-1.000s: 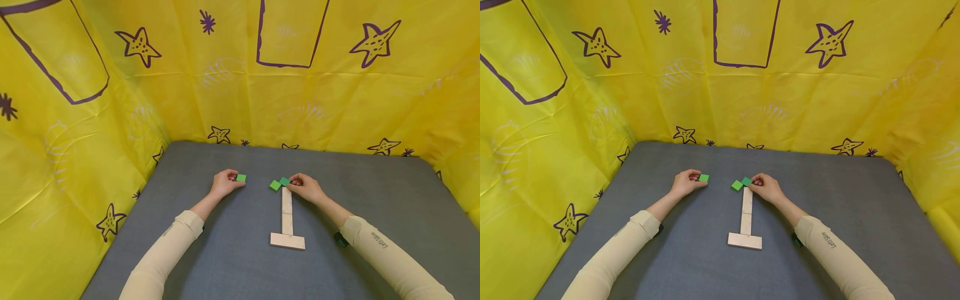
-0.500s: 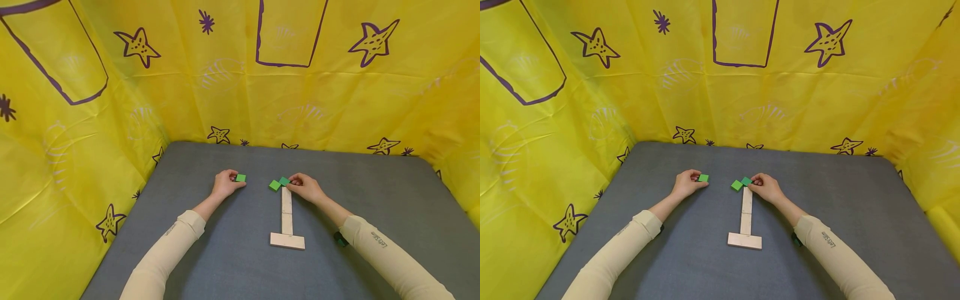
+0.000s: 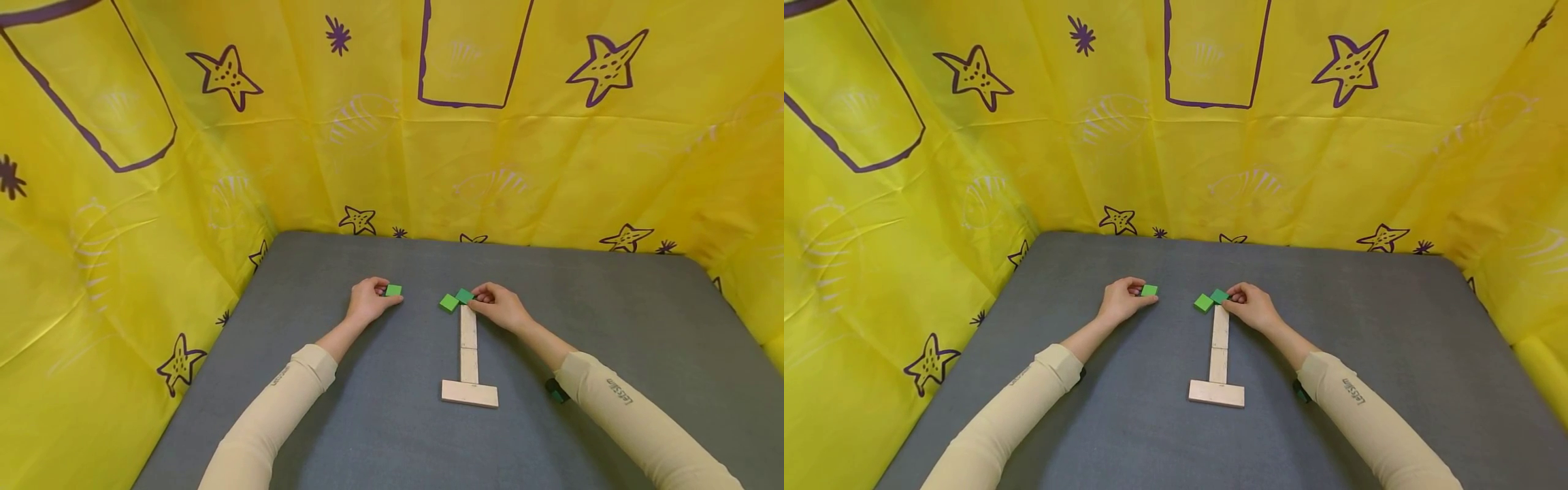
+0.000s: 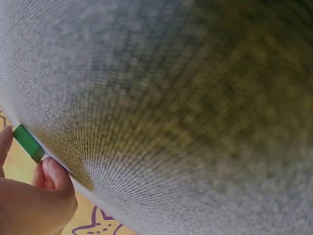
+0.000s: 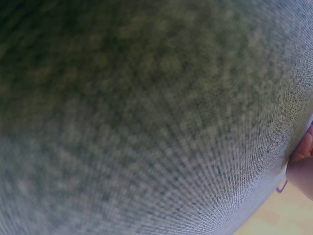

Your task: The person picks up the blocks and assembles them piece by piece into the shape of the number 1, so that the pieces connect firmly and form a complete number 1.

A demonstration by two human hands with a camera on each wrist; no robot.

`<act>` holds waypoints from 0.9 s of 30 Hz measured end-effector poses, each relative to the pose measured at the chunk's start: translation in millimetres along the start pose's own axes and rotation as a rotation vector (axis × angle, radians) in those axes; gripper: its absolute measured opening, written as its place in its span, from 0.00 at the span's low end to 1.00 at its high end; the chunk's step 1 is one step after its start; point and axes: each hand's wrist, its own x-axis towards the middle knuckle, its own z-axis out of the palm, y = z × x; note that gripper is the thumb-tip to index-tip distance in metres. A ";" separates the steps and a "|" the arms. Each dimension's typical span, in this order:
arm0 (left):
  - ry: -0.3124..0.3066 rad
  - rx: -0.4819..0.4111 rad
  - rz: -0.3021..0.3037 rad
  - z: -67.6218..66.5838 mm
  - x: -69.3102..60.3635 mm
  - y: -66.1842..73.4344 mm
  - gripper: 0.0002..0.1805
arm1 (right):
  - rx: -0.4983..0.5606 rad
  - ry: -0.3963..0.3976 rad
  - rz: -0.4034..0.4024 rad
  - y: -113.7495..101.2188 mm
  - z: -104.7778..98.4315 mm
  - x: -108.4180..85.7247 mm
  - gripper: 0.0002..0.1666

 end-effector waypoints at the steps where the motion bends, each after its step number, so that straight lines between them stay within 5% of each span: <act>1: 0.000 -0.003 0.000 0.1 0.1 -0.1 0.25 | 0.000 0.000 -0.001 -0.2 -0.1 -0.1 0.18; 10: -0.010 -0.013 0.021 -2.4 -0.6 -0.3 0.24 | 0.004 0.018 0.001 1.9 1.7 1.2 0.18; 27: -0.073 -0.085 -0.040 -6.1 -5.1 3.1 0.24 | 0.015 -0.001 -0.007 4.8 -0.1 -0.4 0.19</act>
